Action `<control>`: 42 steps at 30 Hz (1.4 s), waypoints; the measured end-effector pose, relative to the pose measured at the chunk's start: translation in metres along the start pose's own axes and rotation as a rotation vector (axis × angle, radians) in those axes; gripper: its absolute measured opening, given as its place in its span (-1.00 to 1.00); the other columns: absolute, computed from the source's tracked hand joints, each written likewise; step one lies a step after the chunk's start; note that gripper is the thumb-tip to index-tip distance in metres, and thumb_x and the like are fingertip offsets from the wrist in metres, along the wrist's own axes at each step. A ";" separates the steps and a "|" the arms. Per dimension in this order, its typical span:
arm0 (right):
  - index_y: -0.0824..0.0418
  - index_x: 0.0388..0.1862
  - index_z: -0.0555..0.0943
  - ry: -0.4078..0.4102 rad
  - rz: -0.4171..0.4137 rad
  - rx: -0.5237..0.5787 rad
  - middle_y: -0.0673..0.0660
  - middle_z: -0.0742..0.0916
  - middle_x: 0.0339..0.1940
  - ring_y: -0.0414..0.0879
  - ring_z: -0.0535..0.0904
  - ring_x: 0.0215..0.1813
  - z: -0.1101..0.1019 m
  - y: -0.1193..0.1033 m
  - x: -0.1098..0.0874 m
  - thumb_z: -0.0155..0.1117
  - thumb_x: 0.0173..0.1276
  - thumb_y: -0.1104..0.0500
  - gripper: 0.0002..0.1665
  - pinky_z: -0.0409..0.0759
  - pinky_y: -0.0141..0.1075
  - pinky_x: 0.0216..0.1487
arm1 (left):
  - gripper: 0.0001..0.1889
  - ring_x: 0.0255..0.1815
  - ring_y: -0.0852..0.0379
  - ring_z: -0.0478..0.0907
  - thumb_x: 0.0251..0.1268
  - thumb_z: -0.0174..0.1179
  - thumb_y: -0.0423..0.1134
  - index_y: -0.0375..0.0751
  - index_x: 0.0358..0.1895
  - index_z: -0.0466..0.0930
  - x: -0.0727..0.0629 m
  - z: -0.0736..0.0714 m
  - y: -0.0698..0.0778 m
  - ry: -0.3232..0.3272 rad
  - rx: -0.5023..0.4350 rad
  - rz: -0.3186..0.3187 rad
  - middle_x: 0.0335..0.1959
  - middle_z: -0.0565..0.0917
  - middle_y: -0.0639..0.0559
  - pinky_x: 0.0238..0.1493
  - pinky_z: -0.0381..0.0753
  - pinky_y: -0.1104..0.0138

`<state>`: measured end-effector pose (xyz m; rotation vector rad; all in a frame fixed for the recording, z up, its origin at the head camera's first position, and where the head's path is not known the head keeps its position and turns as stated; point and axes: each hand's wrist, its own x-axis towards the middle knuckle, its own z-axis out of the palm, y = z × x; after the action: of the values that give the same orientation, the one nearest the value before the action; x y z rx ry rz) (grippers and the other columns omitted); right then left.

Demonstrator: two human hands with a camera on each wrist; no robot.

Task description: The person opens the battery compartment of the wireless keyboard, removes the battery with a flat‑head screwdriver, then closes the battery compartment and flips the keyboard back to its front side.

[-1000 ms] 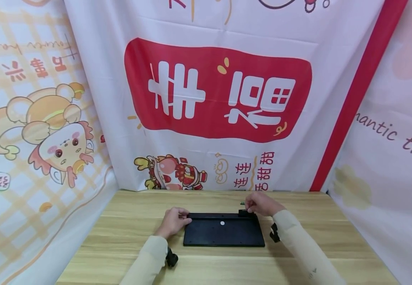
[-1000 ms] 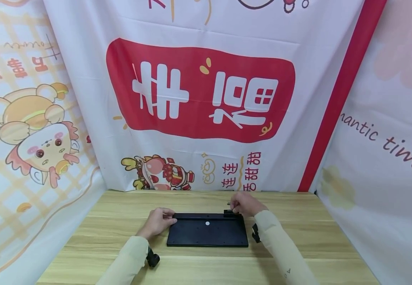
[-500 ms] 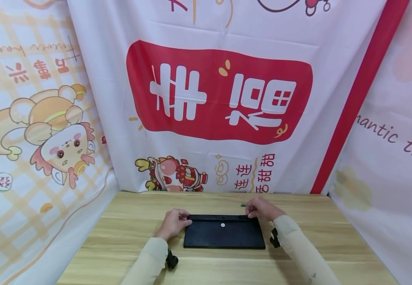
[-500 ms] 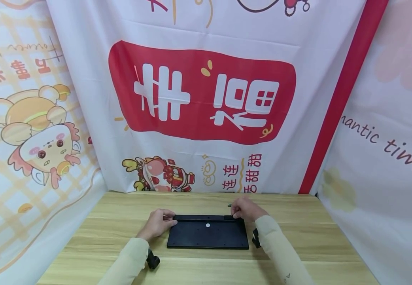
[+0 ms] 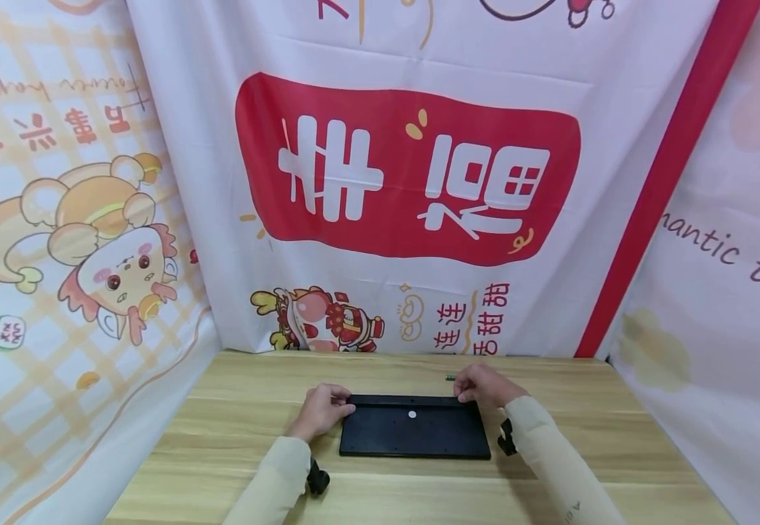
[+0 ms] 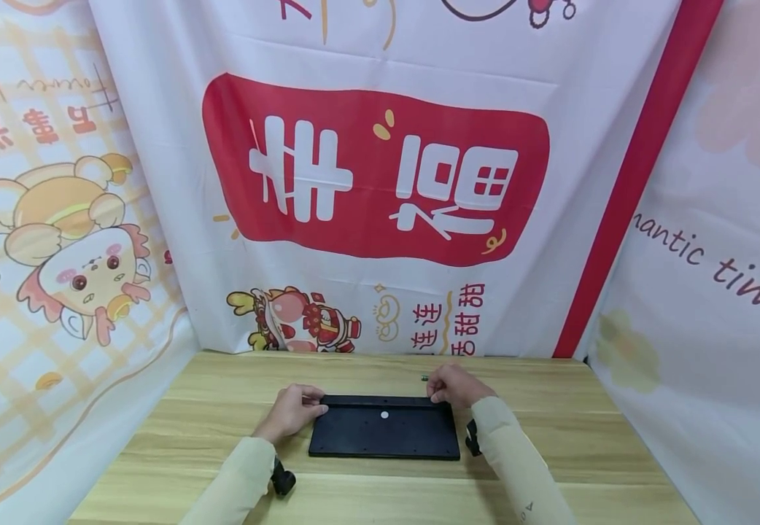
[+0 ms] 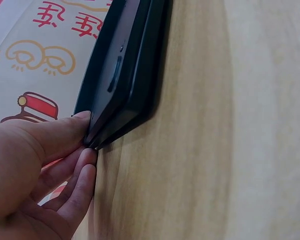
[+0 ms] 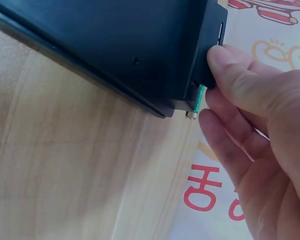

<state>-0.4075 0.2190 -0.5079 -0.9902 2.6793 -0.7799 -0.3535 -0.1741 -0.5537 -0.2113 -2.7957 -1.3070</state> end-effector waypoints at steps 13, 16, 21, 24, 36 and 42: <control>0.17 -0.21 0.86 0.062 -0.056 -0.181 -0.05 0.81 -0.30 -0.30 0.64 -0.29 0.009 -0.004 -0.001 0.57 0.31 0.23 -0.91 0.65 -0.39 -0.25 | -0.75 -0.11 0.07 0.76 0.33 0.47 -0.30 -0.25 0.02 0.81 -0.002 -0.003 -0.007 0.013 0.008 0.017 -0.14 0.83 -0.07 -0.04 0.79 0.13; 0.17 -0.20 0.86 0.082 -0.081 -0.244 -0.04 0.81 -0.30 -0.29 0.64 -0.28 0.011 -0.006 -0.001 0.59 0.29 0.23 -0.89 0.67 -0.36 -0.23 | -0.76 -0.12 0.08 0.76 0.32 0.47 -0.30 -0.24 0.02 0.82 0.000 -0.005 -0.007 0.016 0.014 0.014 -0.15 0.83 -0.06 -0.04 0.78 0.13; 0.18 -0.25 0.87 0.124 -0.122 -0.321 0.00 0.84 -0.31 -0.26 0.70 -0.27 0.016 -0.009 -0.002 0.60 0.27 0.25 -0.91 0.72 -0.36 -0.24 | -0.77 -0.14 0.10 0.75 0.31 0.48 -0.29 -0.22 0.00 0.82 0.002 -0.004 -0.010 0.021 0.017 0.018 -0.17 0.83 -0.04 -0.05 0.78 0.15; 0.17 -0.27 0.87 0.146 -0.111 -0.362 0.00 0.85 -0.32 -0.27 0.70 -0.29 0.019 -0.012 -0.002 0.61 0.25 0.26 -0.92 0.72 -0.38 -0.26 | -0.77 -0.13 0.13 0.74 0.32 0.49 -0.27 -0.20 0.00 0.83 0.002 -0.004 -0.011 0.020 0.020 0.008 -0.17 0.83 -0.01 -0.05 0.78 0.17; 0.18 -0.36 0.87 0.172 -0.120 -0.465 0.00 0.79 -0.36 -0.20 0.71 -0.30 0.029 -0.020 -0.003 0.60 0.24 0.31 -0.95 0.74 -0.35 -0.27 | -0.75 -0.12 0.08 0.75 0.33 0.47 -0.29 -0.24 0.03 0.81 -0.003 -0.005 -0.013 0.019 0.018 0.021 -0.15 0.83 -0.06 -0.05 0.78 0.13; 0.20 -0.27 0.85 0.207 -0.153 -0.440 0.02 0.81 -0.32 -0.19 0.72 -0.25 0.027 -0.019 -0.010 0.56 0.29 0.34 -0.93 0.74 -0.33 -0.24 | -0.74 -0.09 0.08 0.75 0.36 0.45 -0.26 -0.23 0.06 0.80 0.003 -0.006 -0.010 0.031 0.053 0.029 -0.10 0.83 -0.06 -0.01 0.78 0.13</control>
<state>-0.3807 0.2024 -0.5206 -1.2857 3.0607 -0.3306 -0.3582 -0.1846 -0.5576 -0.2266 -2.7870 -1.2175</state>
